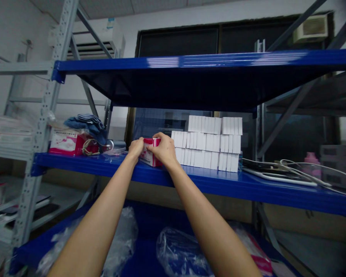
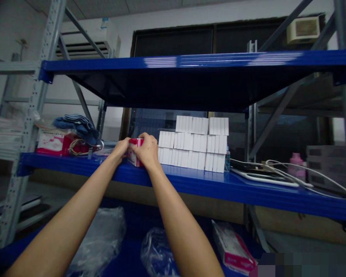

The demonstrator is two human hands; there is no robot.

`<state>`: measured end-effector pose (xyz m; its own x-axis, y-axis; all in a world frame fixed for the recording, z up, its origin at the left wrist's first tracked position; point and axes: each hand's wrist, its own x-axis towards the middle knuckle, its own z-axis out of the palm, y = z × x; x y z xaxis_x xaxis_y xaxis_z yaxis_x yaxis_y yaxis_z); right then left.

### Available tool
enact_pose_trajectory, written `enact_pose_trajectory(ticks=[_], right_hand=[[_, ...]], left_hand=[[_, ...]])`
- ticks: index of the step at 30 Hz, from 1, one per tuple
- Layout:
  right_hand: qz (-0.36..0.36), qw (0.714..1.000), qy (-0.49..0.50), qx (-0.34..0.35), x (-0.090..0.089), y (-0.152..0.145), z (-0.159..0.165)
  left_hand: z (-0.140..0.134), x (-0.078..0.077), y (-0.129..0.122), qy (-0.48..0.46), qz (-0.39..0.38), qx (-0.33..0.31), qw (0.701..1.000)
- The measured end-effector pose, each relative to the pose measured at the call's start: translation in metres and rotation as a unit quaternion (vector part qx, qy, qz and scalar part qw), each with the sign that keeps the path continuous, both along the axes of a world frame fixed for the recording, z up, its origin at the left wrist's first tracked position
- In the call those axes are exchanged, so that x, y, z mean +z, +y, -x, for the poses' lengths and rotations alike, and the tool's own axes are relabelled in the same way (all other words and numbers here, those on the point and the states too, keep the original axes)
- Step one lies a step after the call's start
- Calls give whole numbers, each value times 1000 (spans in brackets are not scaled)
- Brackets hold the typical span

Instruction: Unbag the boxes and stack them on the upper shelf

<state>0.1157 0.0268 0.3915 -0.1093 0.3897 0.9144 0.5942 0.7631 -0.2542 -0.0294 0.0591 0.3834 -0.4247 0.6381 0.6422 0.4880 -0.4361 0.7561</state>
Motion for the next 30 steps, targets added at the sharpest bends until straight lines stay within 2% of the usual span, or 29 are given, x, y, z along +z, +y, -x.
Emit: enact_pose_trajectory(ticks=[2, 3, 4, 6, 8, 12, 16, 20, 22, 24, 27, 30], right_hand=[[-2, 991, 101, 85, -7, -20, -19], [-5, 979, 151, 139, -12, -32, -29], [-4, 961, 195, 198, -17, -45, -40], [18, 927, 236, 292, -30, -73, -59], [38, 911, 241, 334, -48, -98, -76], [83, 915, 255, 303, -91, -126, -100], [159, 915, 263, 261, -141, -131, -119], [232, 913, 226, 249, -192, -136, -138], [268, 901, 224, 258, -212, -139, -146], [316, 874, 243, 278, -226, -141, -151], [376, 838, 272, 287, -235, -135, -154], [405, 837, 251, 268, -238, -125, -156]], left_hand=[[-7, -10, -27, -4, -33, -97, 995], [-12, -17, -43, -1, -67, -169, 983], [-19, -26, -61, -1, -111, -215, 970], [-36, -47, -96, 12, -194, -226, 954], [-55, -69, -126, 11, -233, -210, 950], [-87, -113, -158, -19, -207, -236, 949], [-106, -159, -167, -56, -127, -268, 953], [-112, -199, -173, -78, -56, -289, 952], [-111, -212, -175, -78, -22, -300, 951], [-108, -218, -175, -72, 20, -318, 945], [-102, -223, -169, -78, 111, -368, 920], [-93, -229, -160, -91, 175, -407, 892]])
